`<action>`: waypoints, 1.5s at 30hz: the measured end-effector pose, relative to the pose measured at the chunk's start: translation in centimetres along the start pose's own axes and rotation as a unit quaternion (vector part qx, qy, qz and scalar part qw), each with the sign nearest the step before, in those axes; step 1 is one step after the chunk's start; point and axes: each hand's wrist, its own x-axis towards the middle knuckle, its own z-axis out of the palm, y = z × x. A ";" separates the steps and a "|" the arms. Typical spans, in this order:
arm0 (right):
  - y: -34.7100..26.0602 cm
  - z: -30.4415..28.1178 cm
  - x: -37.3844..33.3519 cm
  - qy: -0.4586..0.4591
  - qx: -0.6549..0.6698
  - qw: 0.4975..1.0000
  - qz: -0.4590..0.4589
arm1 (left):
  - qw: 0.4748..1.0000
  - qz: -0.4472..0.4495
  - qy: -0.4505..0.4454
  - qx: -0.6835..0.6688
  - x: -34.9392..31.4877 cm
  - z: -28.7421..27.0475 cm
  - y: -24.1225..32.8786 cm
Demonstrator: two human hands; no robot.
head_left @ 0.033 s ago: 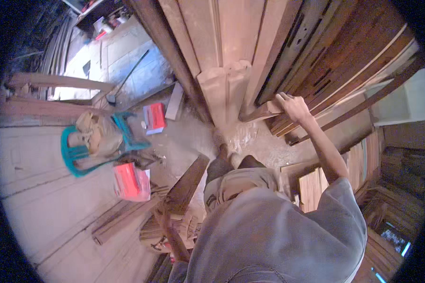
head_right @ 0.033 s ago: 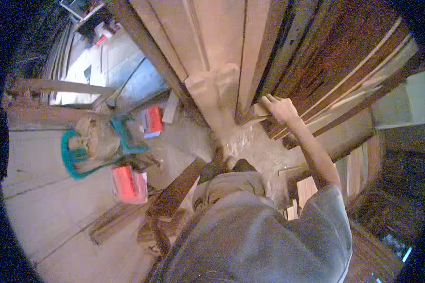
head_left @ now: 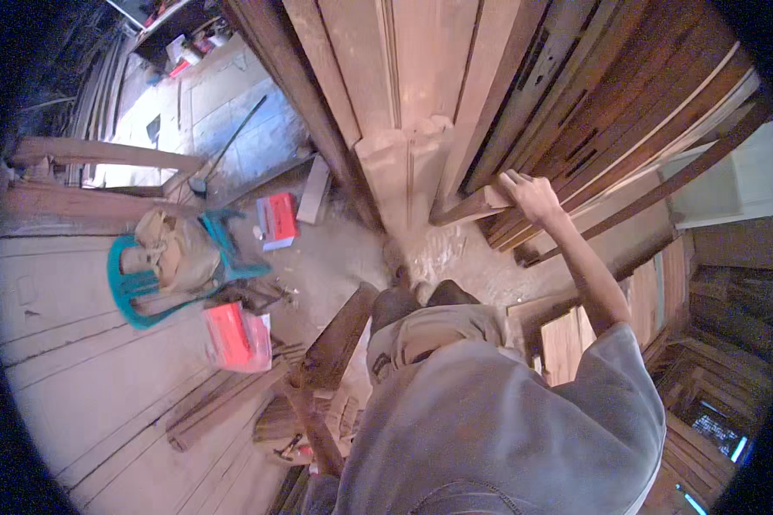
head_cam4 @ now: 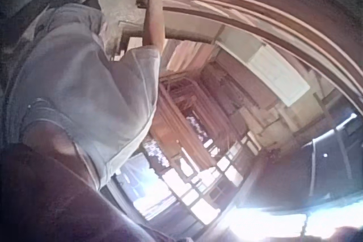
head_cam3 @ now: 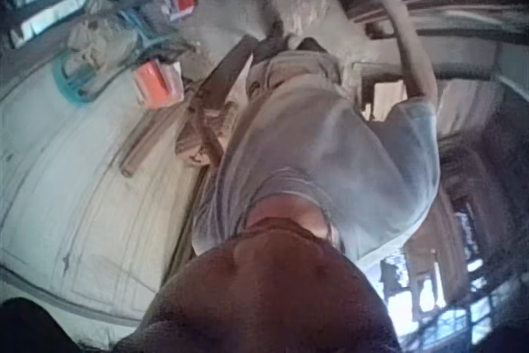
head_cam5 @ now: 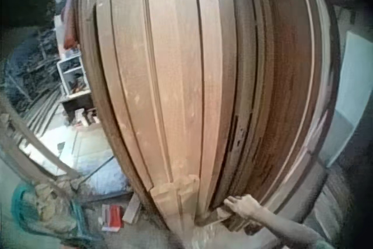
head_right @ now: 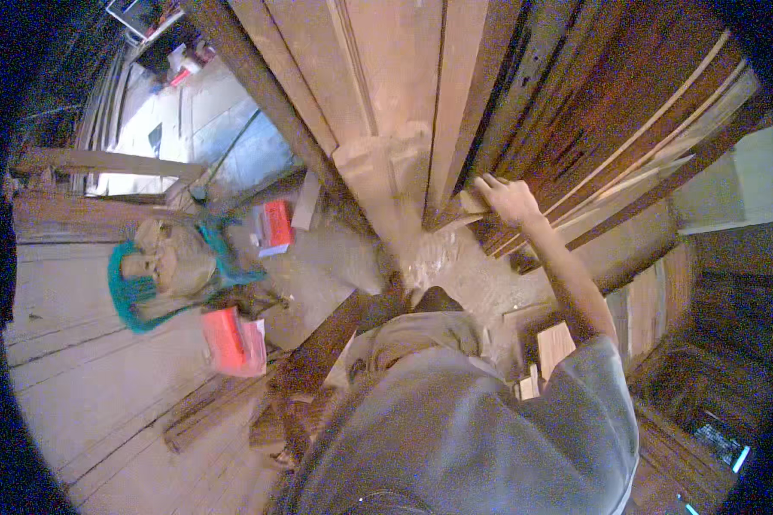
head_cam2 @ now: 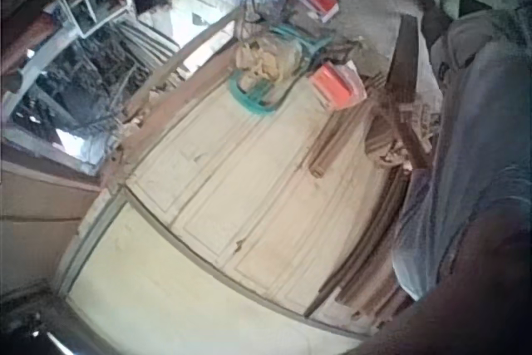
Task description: The person applies glue from a bottle onto the edges of wooden planks and then stacks them together on the floor.
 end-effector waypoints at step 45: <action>7.8 3.8 14.1 0.105 0.074 0.989 0.079 | 0.979 0.100 0.003 0.176 1.8 15.8 11.2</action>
